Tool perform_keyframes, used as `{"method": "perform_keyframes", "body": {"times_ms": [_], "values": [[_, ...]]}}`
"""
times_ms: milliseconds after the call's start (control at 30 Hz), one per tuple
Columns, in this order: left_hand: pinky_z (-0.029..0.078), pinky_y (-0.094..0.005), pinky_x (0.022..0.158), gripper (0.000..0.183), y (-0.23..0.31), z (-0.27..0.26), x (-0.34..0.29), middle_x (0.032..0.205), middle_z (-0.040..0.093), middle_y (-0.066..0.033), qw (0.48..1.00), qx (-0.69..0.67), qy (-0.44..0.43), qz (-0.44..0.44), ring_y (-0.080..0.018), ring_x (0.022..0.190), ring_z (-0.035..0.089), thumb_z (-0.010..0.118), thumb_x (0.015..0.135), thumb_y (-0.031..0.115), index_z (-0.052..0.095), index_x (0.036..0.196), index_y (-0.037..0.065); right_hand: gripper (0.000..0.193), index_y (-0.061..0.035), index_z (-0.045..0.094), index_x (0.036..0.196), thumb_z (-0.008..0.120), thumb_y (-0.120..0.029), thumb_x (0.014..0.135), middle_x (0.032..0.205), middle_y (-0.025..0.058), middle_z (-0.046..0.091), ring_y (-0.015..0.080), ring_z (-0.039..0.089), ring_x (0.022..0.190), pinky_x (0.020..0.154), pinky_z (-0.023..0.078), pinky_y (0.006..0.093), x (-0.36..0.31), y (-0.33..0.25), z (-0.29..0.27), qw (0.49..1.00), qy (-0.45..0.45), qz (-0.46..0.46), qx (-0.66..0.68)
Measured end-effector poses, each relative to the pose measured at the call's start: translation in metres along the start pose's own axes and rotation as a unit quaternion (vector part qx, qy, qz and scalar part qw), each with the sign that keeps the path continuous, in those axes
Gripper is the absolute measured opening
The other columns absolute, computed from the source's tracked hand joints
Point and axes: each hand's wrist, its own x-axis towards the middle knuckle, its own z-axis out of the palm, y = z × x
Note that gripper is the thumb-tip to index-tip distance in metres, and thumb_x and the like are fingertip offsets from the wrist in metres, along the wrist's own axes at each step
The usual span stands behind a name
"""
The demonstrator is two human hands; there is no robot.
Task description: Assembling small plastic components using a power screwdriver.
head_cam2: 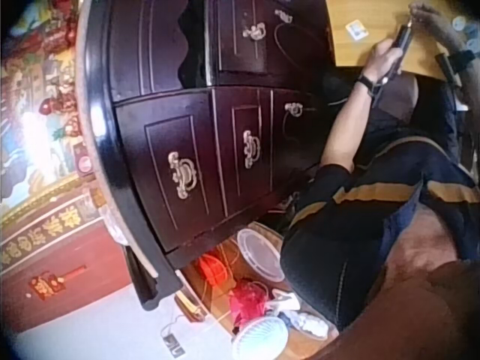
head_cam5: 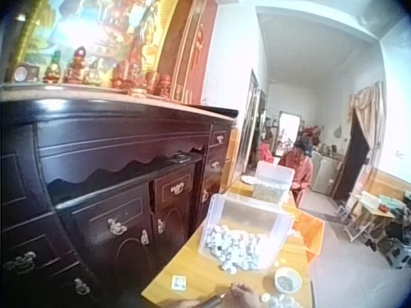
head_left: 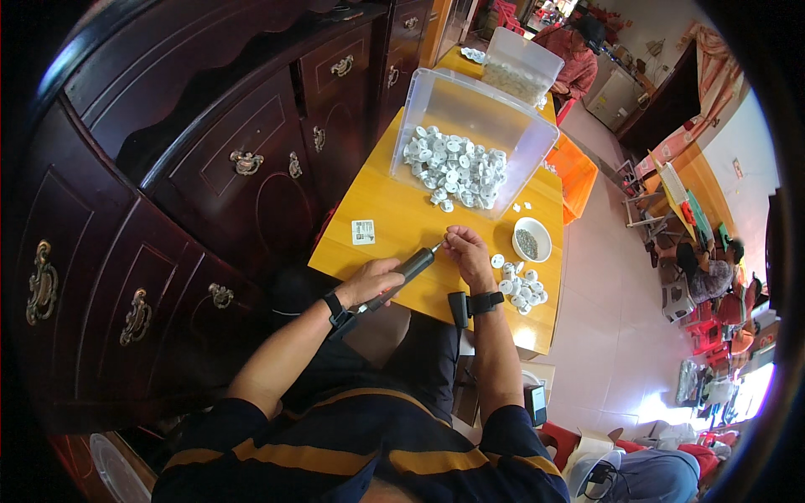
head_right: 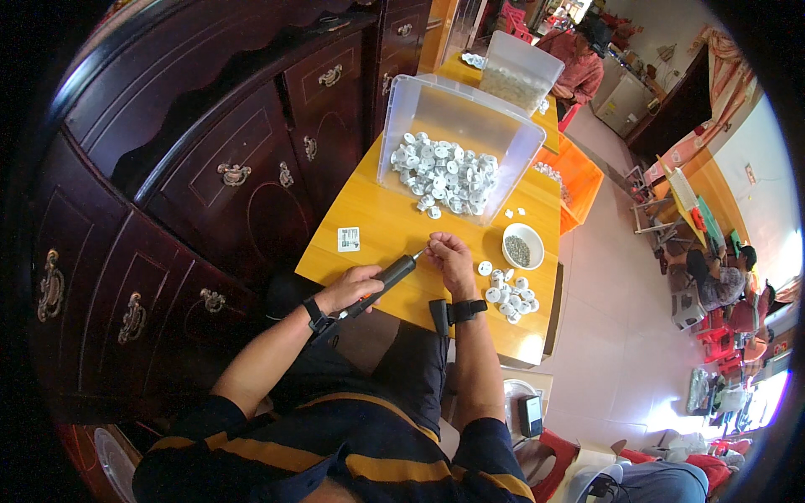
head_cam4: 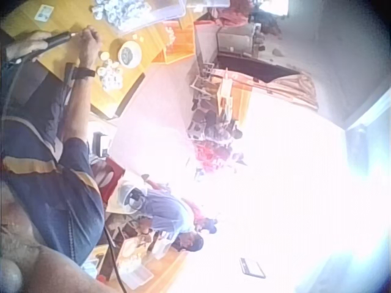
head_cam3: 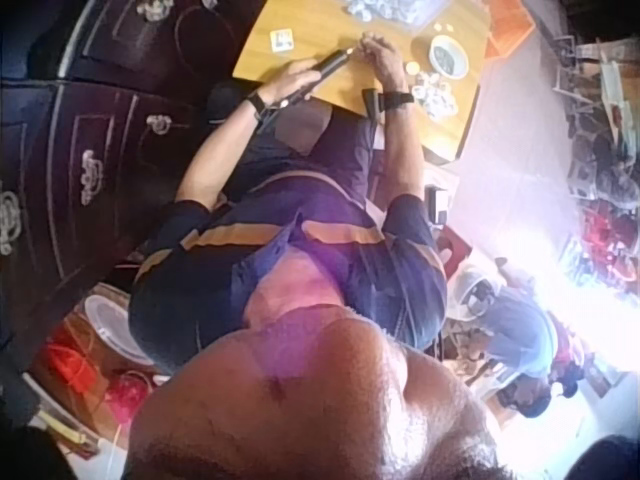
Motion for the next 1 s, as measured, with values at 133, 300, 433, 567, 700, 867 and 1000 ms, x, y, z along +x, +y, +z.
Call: {"method": "perform_keyframes", "body": {"times_ms": [133, 300, 433, 567, 700, 867, 1000], "values": [[0.050, -0.0242, 0.054, 0.026, -0.003, -0.002, 0.000, 0.073, 0.056, -0.0030, 1.000, -0.028, -0.008, 0.005, -0.0096, 0.058, 0.058, 0.053, 0.090, 0.026, 0.057, 0.100, 0.002, 0.010, -0.0066, 0.063, 0.102, 0.062, -0.007, 0.092, 0.089, 0.0006, 0.065, 0.0116, 0.063, 0.077, 0.069, 0.052, 0.0230, 0.002, -0.004, -0.001, 0.999, -0.029, 0.028, 0.016], [0.049, -0.0244, 0.054, 0.025, 0.001, -0.001, -0.001, 0.073, 0.056, -0.0029, 0.999, -0.046, -0.015, 0.016, -0.0098, 0.057, 0.058, 0.053, 0.090, 0.026, 0.056, 0.098, 0.002, 0.010, -0.0073, 0.062, 0.103, 0.060, -0.007, 0.093, 0.090, 0.0005, 0.064, 0.0114, 0.062, 0.077, 0.070, 0.052, 0.0228, 0.003, 0.002, -0.002, 0.998, -0.033, 0.022, 0.044], [0.049, -0.0248, 0.053, 0.023, -0.003, -0.002, 0.000, 0.072, 0.057, -0.0031, 0.999, -0.031, -0.003, 0.021, -0.0102, 0.057, 0.058, 0.052, 0.092, 0.025, 0.056, 0.095, 0.003, 0.014, -0.0069, 0.061, 0.105, 0.063, -0.010, 0.092, 0.093, 0.0027, 0.066, 0.0121, 0.063, 0.077, 0.071, 0.053, 0.0244, 0.003, -0.001, 0.006, 0.999, -0.029, 0.021, 0.019], [0.048, -0.0249, 0.052, 0.021, -0.007, -0.002, -0.001, 0.071, 0.058, -0.0034, 0.998, -0.053, 0.032, 0.026, -0.0105, 0.056, 0.058, 0.051, 0.092, 0.024, 0.055, 0.092, 0.003, 0.020, -0.0037, 0.061, 0.106, 0.065, -0.017, 0.092, 0.095, 0.0031, 0.066, 0.0122, 0.064, 0.078, 0.069, 0.052, 0.0243, 0.011, -0.013, 0.017, 0.997, 0.019, 0.006, -0.075], [0.047, -0.0251, 0.052, 0.019, -0.007, 0.002, 0.003, 0.072, 0.058, -0.0039, 0.996, -0.068, 0.047, 0.026, -0.0111, 0.056, 0.059, 0.051, 0.092, 0.023, 0.054, 0.091, 0.004, 0.024, -0.0050, 0.062, 0.108, 0.067, -0.019, 0.089, 0.094, 0.0080, 0.067, 0.0152, 0.064, 0.077, 0.068, 0.052, 0.0263, 0.035, -0.023, 0.002, 0.953, 0.080, -0.089, -0.277], [0.047, -0.0249, 0.051, 0.018, -0.006, 0.001, 0.001, 0.072, 0.059, -0.0041, 0.996, -0.064, 0.049, 0.031, -0.0111, 0.055, 0.059, 0.051, 0.092, 0.022, 0.054, 0.090, 0.004, 0.032, -0.0131, 0.064, 0.111, 0.070, -0.020, 0.080, 0.097, 0.0171, 0.065, 0.0326, 0.066, 0.084, 0.074, 0.053, 0.0402, 0.056, -0.026, 0.009, 0.745, 0.100, -0.262, -0.606], [0.046, -0.0246, 0.051, 0.018, -0.006, 0.002, 0.001, 0.072, 0.059, -0.0041, 0.995, -0.079, 0.049, 0.027, -0.0107, 0.055, 0.059, 0.051, 0.092, 0.022, 0.055, 0.091, 0.004, 0.033, -0.0135, 0.065, 0.111, 0.069, -0.023, 0.080, 0.101, 0.0163, 0.065, 0.0369, 0.065, 0.091, 0.078, 0.053, 0.0453, 0.067, -0.020, 0.020, 0.706, 0.099, -0.225, -0.664]]}}
